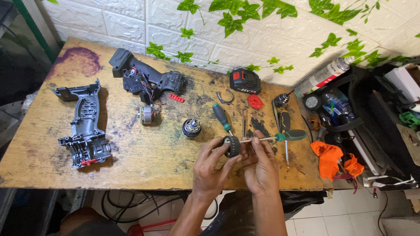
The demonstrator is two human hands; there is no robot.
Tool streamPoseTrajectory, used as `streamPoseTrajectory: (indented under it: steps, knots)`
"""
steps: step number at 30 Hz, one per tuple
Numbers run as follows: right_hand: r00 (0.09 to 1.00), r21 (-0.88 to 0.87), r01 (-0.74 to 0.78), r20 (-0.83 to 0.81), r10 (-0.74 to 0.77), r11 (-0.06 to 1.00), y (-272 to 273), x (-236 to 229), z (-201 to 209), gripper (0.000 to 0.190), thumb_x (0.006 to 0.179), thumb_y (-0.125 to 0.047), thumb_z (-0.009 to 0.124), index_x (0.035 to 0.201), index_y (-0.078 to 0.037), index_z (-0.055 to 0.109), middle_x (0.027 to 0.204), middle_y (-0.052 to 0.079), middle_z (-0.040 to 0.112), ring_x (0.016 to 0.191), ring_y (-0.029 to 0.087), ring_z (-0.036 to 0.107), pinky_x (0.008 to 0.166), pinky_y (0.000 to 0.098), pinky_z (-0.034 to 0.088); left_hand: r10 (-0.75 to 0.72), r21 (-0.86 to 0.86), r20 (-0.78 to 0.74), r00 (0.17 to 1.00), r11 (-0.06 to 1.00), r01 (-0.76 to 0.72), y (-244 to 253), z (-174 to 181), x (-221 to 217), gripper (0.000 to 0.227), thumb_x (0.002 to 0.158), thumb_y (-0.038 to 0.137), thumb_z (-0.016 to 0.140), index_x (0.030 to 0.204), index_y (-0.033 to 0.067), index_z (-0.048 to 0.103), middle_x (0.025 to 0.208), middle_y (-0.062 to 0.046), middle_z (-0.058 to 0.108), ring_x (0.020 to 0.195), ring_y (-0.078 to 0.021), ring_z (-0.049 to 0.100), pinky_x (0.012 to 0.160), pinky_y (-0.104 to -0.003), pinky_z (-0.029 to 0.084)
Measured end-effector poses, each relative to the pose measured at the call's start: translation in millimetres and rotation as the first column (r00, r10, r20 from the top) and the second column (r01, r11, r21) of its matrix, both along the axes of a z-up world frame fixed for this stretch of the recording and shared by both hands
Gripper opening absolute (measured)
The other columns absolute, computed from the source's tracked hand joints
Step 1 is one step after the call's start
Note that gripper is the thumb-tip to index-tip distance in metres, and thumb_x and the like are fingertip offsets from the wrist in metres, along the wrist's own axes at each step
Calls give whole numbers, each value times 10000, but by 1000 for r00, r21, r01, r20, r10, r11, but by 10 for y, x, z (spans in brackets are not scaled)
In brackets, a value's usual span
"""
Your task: The person assembles a power drill by hand, starting with the chuck and motor components. They use a screwdriver to tighten screws on the chuck and then attach the chuck to the motor housing, rotating it to secure the fit.
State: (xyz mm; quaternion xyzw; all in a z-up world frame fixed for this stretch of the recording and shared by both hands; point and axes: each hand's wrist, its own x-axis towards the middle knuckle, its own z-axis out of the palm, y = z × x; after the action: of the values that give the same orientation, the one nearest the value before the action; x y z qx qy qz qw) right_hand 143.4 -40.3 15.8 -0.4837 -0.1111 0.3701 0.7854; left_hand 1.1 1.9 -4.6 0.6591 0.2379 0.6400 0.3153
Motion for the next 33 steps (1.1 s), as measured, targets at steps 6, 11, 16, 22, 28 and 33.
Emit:
streamPoseTrajectory:
  steps: [6,11,16,22,28,33]
  knots:
    - [999,106,45,16,-47,993,-3,-91,117,505,912,18,649,1414,-1,595,1095,165,698,1099,338,694,962,366,604,4,-52,37,999,999,-2,15,34,-9,362,866,184,833,1144,15,674,1231,-216,672,1131,-335,691,998,-416,560]
    - [997,72,59,37,-62,996,-4,-158,218,484,922,30,629,1404,12,591,1104,150,708,1127,355,703,958,384,610,15,-44,24,1000,999,-14,11,37,-7,364,870,201,831,1143,23,668,1220,-219,676,1132,-344,693,976,-427,571]
    - [999,93,17,39,-20,996,13,-100,78,332,956,19,611,1288,15,636,1096,180,715,1107,366,713,939,386,607,-2,-25,7,1000,1000,2,7,46,-13,373,885,188,820,1182,35,652,1240,-216,667,1134,-339,691,975,-419,570]
    - [999,1,0,35,0,1000,45,-103,39,292,928,-82,714,1220,-82,708,991,71,729,849,247,713,608,287,552,3,-70,14,1000,998,-2,1,73,-33,344,878,184,822,1141,11,683,1217,-211,673,1140,-343,690,972,-435,575]
    - [999,65,13,52,-16,998,27,-137,151,476,912,14,660,1385,-2,619,1109,143,704,1038,281,692,923,350,611,-11,-70,37,999,997,14,17,73,-23,349,874,177,826,1148,23,675,1209,-210,680,1124,-326,696,976,-403,562]
    - [999,62,-14,51,11,998,22,-137,197,457,927,63,609,1379,-3,606,1114,152,708,1106,340,702,981,394,597,4,-92,28,1000,996,-1,9,75,-29,357,872,201,827,1148,24,686,1225,-209,675,1135,-327,700,967,-408,576]
